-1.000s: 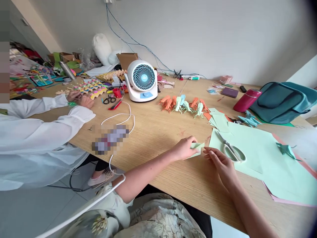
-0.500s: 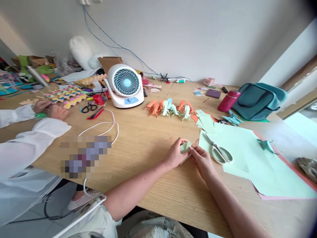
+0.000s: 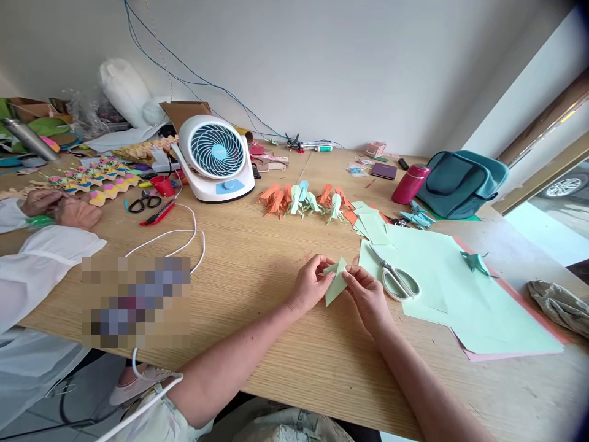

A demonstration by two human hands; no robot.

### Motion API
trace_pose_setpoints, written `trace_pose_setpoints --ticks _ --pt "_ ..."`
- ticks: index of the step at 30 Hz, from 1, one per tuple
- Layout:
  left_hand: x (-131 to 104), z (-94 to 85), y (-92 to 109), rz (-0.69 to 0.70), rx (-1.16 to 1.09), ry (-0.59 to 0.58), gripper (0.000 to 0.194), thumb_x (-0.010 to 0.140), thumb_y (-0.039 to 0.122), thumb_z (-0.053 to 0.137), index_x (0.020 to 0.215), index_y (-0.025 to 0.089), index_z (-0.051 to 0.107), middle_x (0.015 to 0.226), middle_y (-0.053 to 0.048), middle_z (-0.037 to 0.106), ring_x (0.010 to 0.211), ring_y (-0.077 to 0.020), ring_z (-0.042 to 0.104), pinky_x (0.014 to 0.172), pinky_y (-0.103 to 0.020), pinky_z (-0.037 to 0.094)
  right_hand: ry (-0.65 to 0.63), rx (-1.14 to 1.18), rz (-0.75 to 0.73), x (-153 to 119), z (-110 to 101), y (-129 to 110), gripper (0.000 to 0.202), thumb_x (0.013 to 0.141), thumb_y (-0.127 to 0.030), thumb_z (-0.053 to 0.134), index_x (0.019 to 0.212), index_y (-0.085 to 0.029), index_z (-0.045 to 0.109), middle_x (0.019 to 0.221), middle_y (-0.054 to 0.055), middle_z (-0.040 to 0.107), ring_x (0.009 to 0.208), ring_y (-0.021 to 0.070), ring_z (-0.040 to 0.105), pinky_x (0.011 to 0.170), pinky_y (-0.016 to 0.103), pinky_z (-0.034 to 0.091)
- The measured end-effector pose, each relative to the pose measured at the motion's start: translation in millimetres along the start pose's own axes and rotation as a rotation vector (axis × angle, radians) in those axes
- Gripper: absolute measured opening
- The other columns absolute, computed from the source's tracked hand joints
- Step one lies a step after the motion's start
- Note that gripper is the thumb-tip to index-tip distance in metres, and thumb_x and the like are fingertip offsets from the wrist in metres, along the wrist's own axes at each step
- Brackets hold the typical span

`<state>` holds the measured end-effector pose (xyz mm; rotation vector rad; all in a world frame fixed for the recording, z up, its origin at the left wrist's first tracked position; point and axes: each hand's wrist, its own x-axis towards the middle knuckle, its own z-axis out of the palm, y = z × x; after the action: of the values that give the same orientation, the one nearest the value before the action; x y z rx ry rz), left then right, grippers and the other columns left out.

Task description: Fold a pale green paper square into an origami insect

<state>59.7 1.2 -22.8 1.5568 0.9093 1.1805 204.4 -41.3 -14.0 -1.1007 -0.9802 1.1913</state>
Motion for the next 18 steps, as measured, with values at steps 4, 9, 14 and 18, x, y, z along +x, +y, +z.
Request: trace_pose_setpoints --ticks 4,9,14,18 --pt "3 -1.6 0 -0.120 -0.216 -0.082 0.028 0.077 0.029 0.073 0.096 0.015 0.060 0.091 -0.003 0.067 0.083 -0.0138 0.064 0.075 -0.024 0.050 0.029 0.005 -0.007 1 -4 1 0.031 0.074 -0.046 0.080 0.087 -0.021 0.068 0.084 0.001 0.067 0.072 0.0154 0.058 0.069 0.028 0.049" --pt "3 -4.6 6 -0.247 -0.365 -0.149 0.044 0.069 0.041 0.082 0.097 0.014 0.062 0.093 -0.003 0.067 0.079 -0.0127 0.061 0.072 -0.025 0.049 0.019 0.015 -0.002 1 -6 -1 0.028 0.077 -0.046 0.078 0.087 -0.022 0.068 0.083 0.000 0.067 0.071 0.0146 0.059 0.069 0.027 0.049" --pt "1 -3.9 12 -0.218 -0.380 -0.085 0.048 0.064 0.044 0.085 0.092 0.015 0.061 0.081 0.000 0.066 0.074 -0.0113 0.060 0.072 -0.024 0.047 -0.087 0.058 0.061 -3 -2 -2 0.032 0.083 -0.050 0.071 0.099 -0.023 0.067 0.093 0.002 0.069 0.076 0.0159 0.060 0.068 0.027 0.049" --pt "1 -3.5 14 -0.187 -0.334 0.008 0.043 0.066 0.044 0.084 0.089 0.015 0.061 0.073 0.002 0.063 0.064 -0.0091 0.057 0.061 -0.020 0.047 -0.171 0.045 0.109 -7 1 0 0.037 0.087 -0.052 0.066 0.109 -0.023 0.068 0.091 0.003 0.071 0.075 0.0172 0.060 0.061 0.026 0.046"
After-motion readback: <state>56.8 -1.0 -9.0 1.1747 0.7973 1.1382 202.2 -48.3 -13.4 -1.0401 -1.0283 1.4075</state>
